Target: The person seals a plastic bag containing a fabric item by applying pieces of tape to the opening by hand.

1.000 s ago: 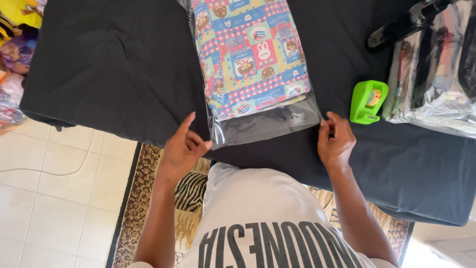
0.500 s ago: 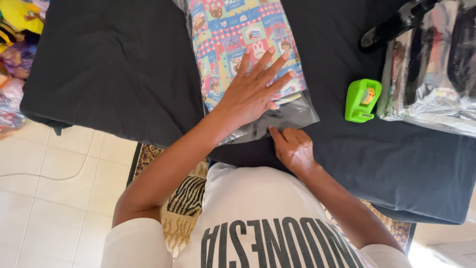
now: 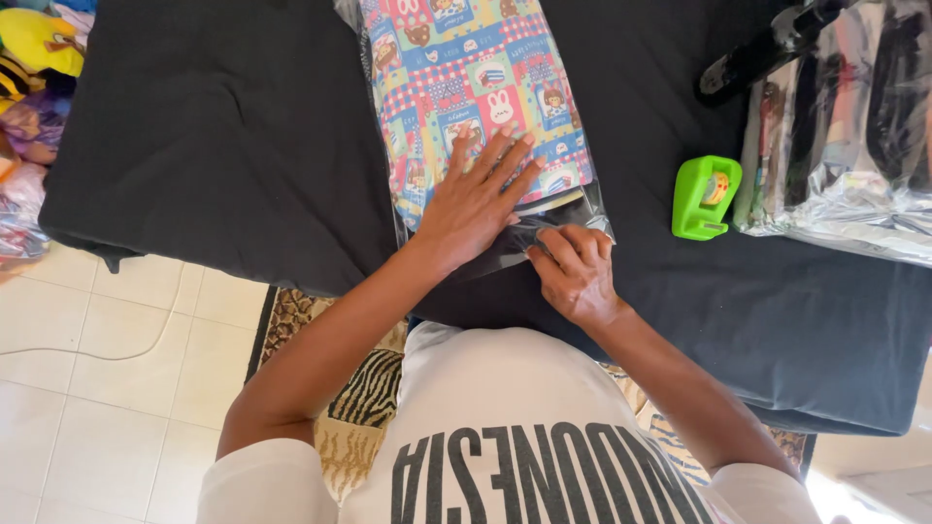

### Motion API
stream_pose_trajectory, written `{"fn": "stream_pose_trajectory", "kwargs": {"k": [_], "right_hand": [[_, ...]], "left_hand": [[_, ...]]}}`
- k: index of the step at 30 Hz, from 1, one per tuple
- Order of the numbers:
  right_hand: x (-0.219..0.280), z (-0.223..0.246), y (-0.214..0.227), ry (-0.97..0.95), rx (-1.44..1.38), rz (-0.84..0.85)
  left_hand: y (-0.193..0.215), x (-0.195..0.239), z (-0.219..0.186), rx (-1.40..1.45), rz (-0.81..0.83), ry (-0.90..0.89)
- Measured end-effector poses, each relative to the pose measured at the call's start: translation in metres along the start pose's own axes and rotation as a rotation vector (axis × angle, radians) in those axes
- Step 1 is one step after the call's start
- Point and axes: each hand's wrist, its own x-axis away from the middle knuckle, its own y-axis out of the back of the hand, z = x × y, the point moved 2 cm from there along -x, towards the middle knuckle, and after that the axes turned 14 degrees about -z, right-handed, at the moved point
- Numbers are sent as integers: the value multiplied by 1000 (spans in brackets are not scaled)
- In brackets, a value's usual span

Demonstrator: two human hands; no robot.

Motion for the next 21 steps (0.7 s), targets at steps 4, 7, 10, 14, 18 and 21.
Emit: {"fn": "stream_pose_trajectory", "kwargs": {"k": [4,7,10,14,18,21], "right_hand": [[-17,-6,-1,23,-37,10],[-24,-12,-5,12,-54,55],[-34,-15,-7,15,-120,70],[-41,-19,-6,9,-170,88],[-38,-24,-6,-13,-175,135],[-37,-26,-10,0,-184,133]], "left_hand": [[0,1,-1,10,9,24],[-1,2,-2,5,9,41],[8,-2,-3,-8,2,73],[24,-3,-1,71,0,99],[29,8,3,60,-37,16],[29,16,0,39,-39,24]]}}
